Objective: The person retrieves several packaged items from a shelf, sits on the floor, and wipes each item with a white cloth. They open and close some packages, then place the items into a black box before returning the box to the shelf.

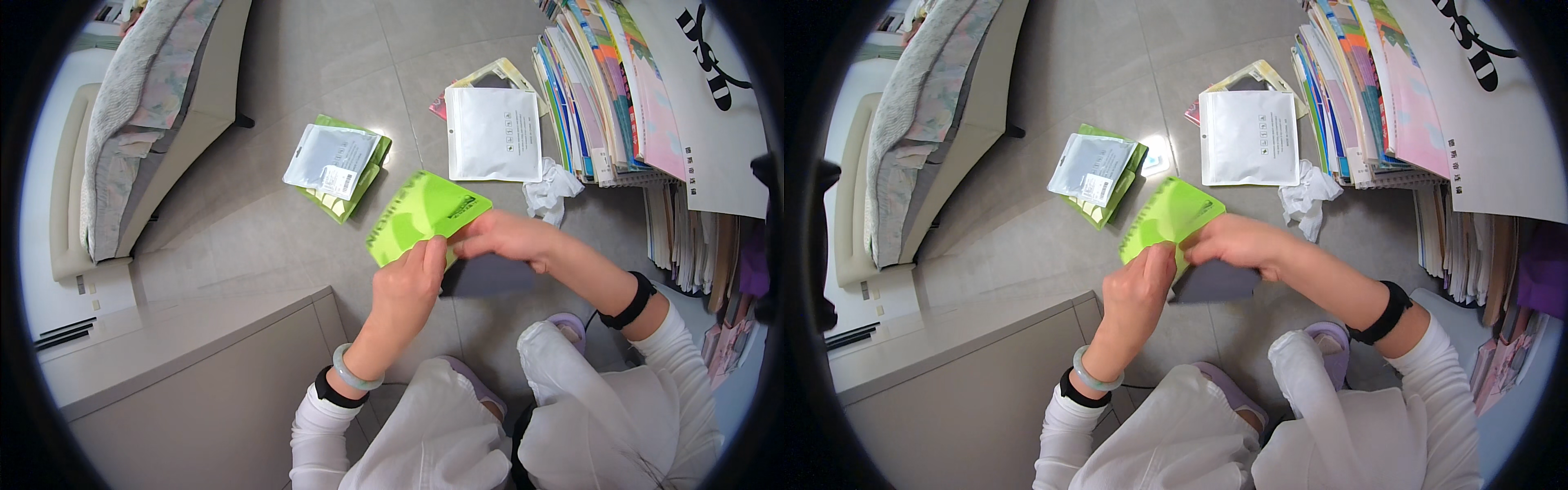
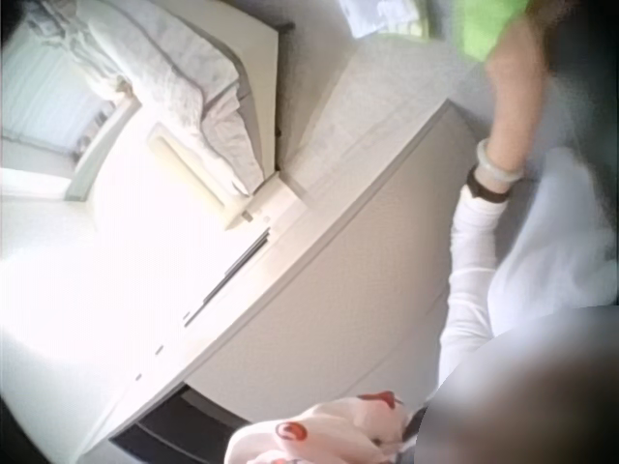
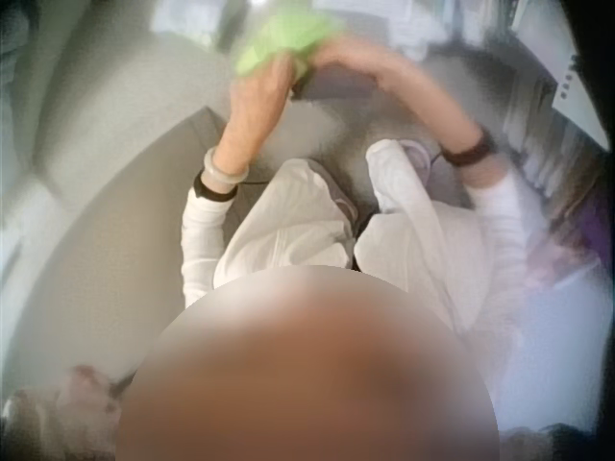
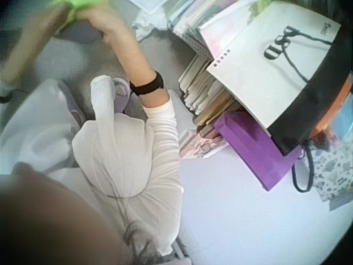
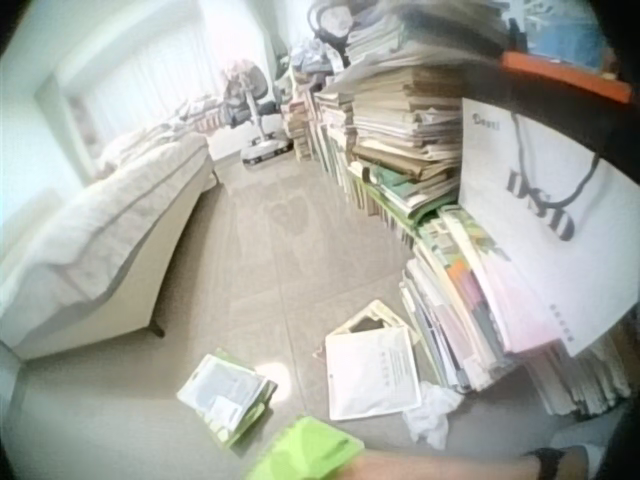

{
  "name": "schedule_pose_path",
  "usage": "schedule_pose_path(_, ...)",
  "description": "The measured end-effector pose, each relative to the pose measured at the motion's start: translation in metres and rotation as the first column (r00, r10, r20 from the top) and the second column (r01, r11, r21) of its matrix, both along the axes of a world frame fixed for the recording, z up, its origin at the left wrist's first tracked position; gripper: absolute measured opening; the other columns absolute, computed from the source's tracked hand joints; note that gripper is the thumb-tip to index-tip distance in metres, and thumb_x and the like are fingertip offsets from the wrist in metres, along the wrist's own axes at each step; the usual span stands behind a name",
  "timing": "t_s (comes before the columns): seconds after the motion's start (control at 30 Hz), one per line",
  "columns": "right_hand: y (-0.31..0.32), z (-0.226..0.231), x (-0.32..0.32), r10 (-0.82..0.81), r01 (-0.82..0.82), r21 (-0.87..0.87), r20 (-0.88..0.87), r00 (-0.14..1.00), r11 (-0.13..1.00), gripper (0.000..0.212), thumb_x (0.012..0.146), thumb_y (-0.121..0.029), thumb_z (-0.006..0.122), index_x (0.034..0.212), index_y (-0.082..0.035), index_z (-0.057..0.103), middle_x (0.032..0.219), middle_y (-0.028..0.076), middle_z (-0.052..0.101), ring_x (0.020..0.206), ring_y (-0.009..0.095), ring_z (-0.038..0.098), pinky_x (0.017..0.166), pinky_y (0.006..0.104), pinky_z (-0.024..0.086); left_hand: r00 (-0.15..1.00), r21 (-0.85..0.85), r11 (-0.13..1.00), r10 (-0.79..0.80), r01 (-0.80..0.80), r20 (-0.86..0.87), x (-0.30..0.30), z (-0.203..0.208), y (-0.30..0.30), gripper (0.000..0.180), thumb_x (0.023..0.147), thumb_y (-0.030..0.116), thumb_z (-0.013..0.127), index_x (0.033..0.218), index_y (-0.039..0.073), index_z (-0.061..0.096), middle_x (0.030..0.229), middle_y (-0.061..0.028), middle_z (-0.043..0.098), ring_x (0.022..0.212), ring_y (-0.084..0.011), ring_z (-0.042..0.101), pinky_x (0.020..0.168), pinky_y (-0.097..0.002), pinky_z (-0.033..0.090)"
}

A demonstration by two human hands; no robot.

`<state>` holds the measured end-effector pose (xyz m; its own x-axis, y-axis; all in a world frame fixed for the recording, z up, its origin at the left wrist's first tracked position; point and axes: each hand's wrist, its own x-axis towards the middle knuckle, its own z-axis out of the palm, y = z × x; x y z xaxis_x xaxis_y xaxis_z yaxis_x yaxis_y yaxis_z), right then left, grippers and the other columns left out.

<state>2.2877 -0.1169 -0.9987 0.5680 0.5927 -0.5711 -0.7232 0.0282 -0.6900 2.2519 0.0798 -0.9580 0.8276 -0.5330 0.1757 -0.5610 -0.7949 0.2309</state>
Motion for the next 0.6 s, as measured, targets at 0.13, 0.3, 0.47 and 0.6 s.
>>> schedule_pose_path(0.13, -0.006, -0.014, 0.002, -0.083, 0.126, 0.120, -0.309, 0.947, 0.985, 0.027, 0.093, -0.018, 0.065, 0.112, 0.000, 0.065, 0.089, 0.005, 0.070, 0.070, 0.007, 0.064, 0.056, 0.0219, 0.050, 1.000, 0.056, 0.998, -0.001, 0.002, -0.017, 0.001, -0.009, 0.004, 0.019, 0.082, 0.007, 0.066, 0.094, 0.008, 0.052, 0.073, -0.0039, 0.056, 0.062, -0.0200, 0.062, 0.051, -0.0320, 0.048)
schedule_pose_path(0.3, 0.008, -0.018, -0.003, -0.248, 0.260, 0.045, -0.176, 0.953, 0.965, 0.025, 0.093, -0.012, 0.063, 0.114, 0.003, 0.064, 0.098, 0.008, 0.070, 0.077, 0.011, 0.066, 0.066, 0.0251, 0.054, 0.996, -0.029, 0.999, 0.043, -0.046, -0.073, 0.005, -0.014, 0.003, 0.018, 0.085, 0.005, 0.063, 0.097, 0.007, 0.051, 0.076, -0.0077, 0.058, 0.067, -0.0260, 0.063, 0.057, -0.0368, 0.051)
schedule_pose_path(0.47, 0.021, -0.012, -0.011, -0.344, 0.343, -0.075, 0.007, 0.939, 0.936, 0.031, 0.089, -0.003, 0.061, 0.119, 0.005, 0.059, 0.106, 0.014, 0.068, 0.090, 0.019, 0.066, 0.082, 0.0320, 0.053, 0.992, -0.187, 0.978, 0.074, -0.093, -0.106, 0.010, -0.017, -0.003, 0.019, 0.085, 0.001, 0.065, 0.098, 0.006, 0.052, 0.076, -0.0134, 0.064, 0.066, -0.0325, 0.063, 0.057, -0.0422, 0.050)
schedule_pose_path(0.6, 0.025, -0.003, -0.020, 0.101, 0.168, -0.488, 0.478, 0.873, 0.857, 0.056, 0.085, -0.002, 0.059, 0.138, 0.002, 0.040, 0.118, 0.019, 0.062, 0.113, 0.027, 0.058, 0.098, 0.0356, 0.045, 0.992, -0.202, 0.974, 0.091, -0.107, -0.085, 0.014, -0.017, -0.004, 0.019, 0.085, 0.000, 0.064, 0.098, 0.005, 0.051, 0.073, -0.0139, 0.061, 0.065, -0.0329, 0.063, 0.057, -0.0415, 0.050)
